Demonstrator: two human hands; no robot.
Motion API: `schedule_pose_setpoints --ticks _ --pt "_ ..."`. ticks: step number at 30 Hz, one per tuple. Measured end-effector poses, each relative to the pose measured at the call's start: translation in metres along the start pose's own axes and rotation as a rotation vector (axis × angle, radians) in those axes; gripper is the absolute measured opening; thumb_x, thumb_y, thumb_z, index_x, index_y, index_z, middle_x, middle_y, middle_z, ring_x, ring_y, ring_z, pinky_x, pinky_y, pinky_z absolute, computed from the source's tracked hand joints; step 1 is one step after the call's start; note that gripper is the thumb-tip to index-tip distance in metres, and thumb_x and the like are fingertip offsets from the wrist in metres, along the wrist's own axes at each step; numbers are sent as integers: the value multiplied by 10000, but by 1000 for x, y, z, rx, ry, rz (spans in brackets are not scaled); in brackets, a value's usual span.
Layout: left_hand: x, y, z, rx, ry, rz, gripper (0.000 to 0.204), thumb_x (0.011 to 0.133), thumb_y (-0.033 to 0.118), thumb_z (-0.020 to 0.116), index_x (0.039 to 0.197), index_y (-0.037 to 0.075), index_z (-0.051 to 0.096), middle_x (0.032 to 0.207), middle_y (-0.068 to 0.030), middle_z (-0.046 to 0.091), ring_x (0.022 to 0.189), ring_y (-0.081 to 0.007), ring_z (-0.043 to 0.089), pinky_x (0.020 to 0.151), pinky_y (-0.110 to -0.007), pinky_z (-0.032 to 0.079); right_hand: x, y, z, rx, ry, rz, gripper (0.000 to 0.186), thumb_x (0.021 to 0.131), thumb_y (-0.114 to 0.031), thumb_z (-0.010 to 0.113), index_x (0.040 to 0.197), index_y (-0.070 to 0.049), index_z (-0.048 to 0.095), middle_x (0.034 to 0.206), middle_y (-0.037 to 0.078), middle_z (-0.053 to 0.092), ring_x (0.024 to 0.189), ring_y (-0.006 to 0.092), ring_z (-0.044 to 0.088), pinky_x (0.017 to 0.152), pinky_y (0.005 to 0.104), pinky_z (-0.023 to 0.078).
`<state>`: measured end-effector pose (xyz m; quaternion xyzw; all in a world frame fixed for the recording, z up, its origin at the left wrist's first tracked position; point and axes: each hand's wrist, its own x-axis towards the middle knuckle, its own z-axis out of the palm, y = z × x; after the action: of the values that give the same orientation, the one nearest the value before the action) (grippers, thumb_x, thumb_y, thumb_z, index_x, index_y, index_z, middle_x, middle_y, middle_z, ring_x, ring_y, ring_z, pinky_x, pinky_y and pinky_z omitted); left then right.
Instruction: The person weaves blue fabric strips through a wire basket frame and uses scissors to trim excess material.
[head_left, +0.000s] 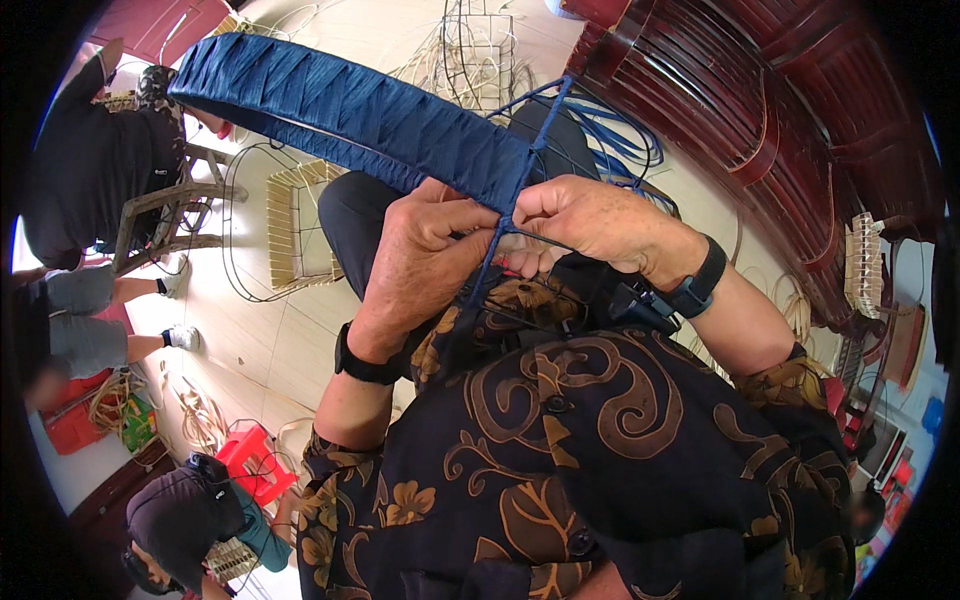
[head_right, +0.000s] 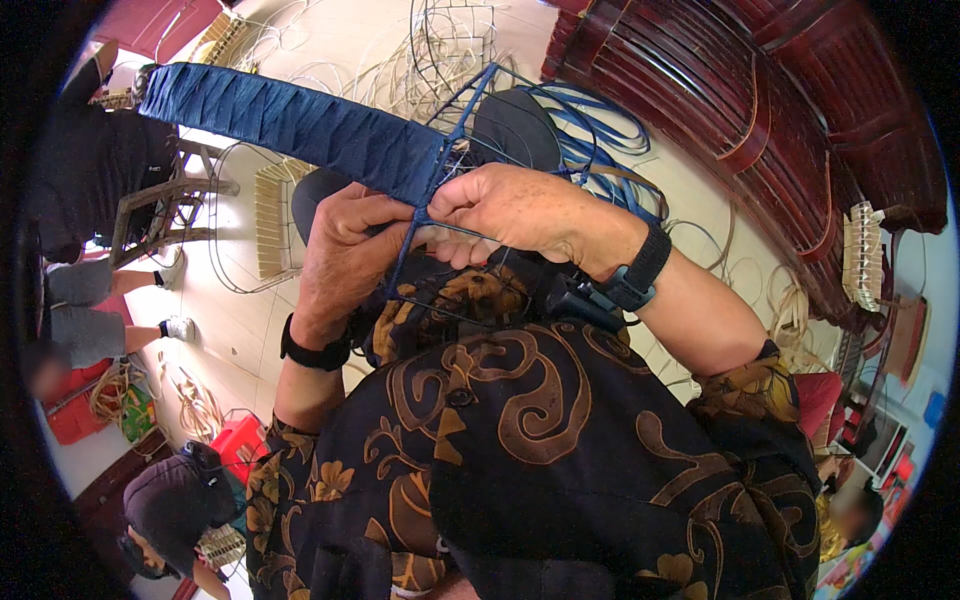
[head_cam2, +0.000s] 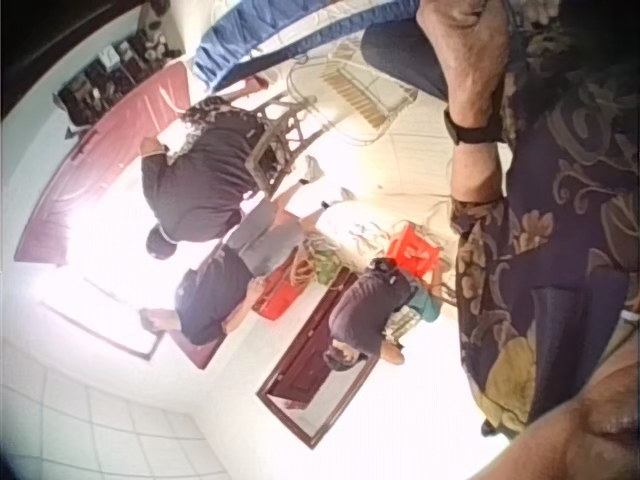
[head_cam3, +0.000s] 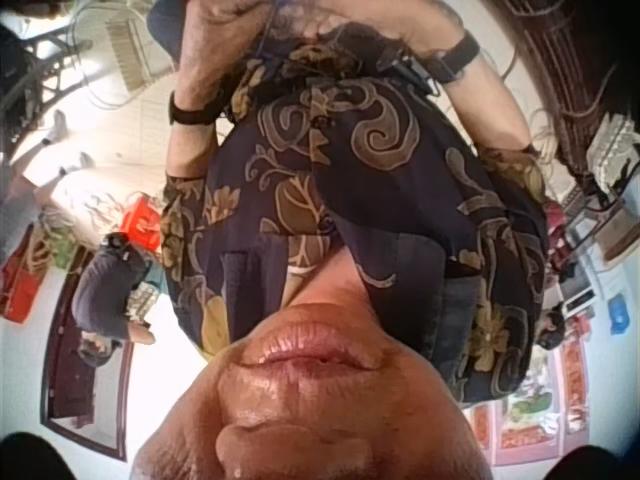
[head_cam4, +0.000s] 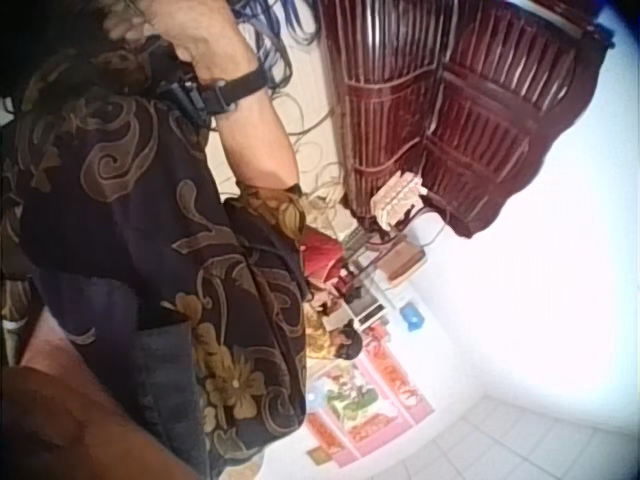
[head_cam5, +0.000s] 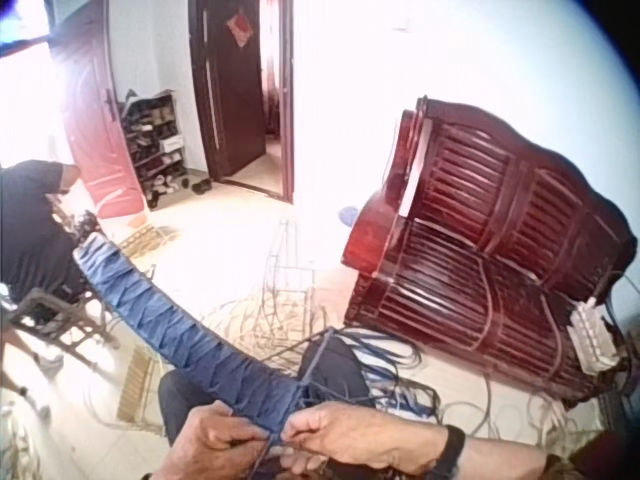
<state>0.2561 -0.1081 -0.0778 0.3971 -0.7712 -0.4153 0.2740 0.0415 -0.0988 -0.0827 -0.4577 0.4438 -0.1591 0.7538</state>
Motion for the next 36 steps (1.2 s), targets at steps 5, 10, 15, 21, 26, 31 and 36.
schedule_pose_setpoints --ticks 5,10,15,21,26,31,36 --pt "0 -2 3 22 59 89 31 769 -5 716 799 1 719 710 -69 669 691 -158 558 621 -297 438 -16 -6 6 -151 145 -171 247 1006 -147 500 1137 15 633 983 103 705 879 199 682 793 311 537" --pt "-3 1 2 -342 -14 -189 71 840 35 703 788 -13 704 683 -48 652 658 -96 591 604 -261 454 -48 -13 27 -827 572 -699 267 926 -148 610 1158 -16 631 998 131 691 887 226 680 799 310 525" --pt "0 5 2 -569 -95 -321 158 892 98 705 782 -15 690 696 -34 667 653 -65 590 614 -232 461 -57 -10 41 -812 531 -642 154 887 -146 680 998 -40 661 701 107 668 625 266 675 564 333 526" --pt "1 -2 4 -799 -142 -401 145 886 105 716 791 -1 693 706 -43 678 655 -75 608 620 -216 468 -50 -9 59 -1076 537 -370 212 904 -235 664 866 -36 602 613 160 616 592 352 656 543 433 530" --pt "1 -5 10 -835 -130 -370 141 883 107 722 787 9 691 698 -37 673 647 -73 608 614 -213 471 -49 0 60 -1075 616 -431 175 879 -192 653 819 -39 594 584 149 607 562 371 639 528 459 509" --pt "0 -3 13 -873 -99 -355 132 881 92 716 788 3 687 694 -35 668 637 -74 606 605 -215 473 -58 -8 60 -1050 605 -451 141 845 -142 648 805 -27 578 620 155 611 574 370 634 532 456 501" --pt "-1 -9 16 -962 -99 -346 97 892 54 681 817 -7 686 729 -43 677 654 -82 617 616 -220 486 -64 -22 63 -1166 674 -443 99 841 -42 641 855 -39 543 674 159 605 601 363 620 525 422 476"
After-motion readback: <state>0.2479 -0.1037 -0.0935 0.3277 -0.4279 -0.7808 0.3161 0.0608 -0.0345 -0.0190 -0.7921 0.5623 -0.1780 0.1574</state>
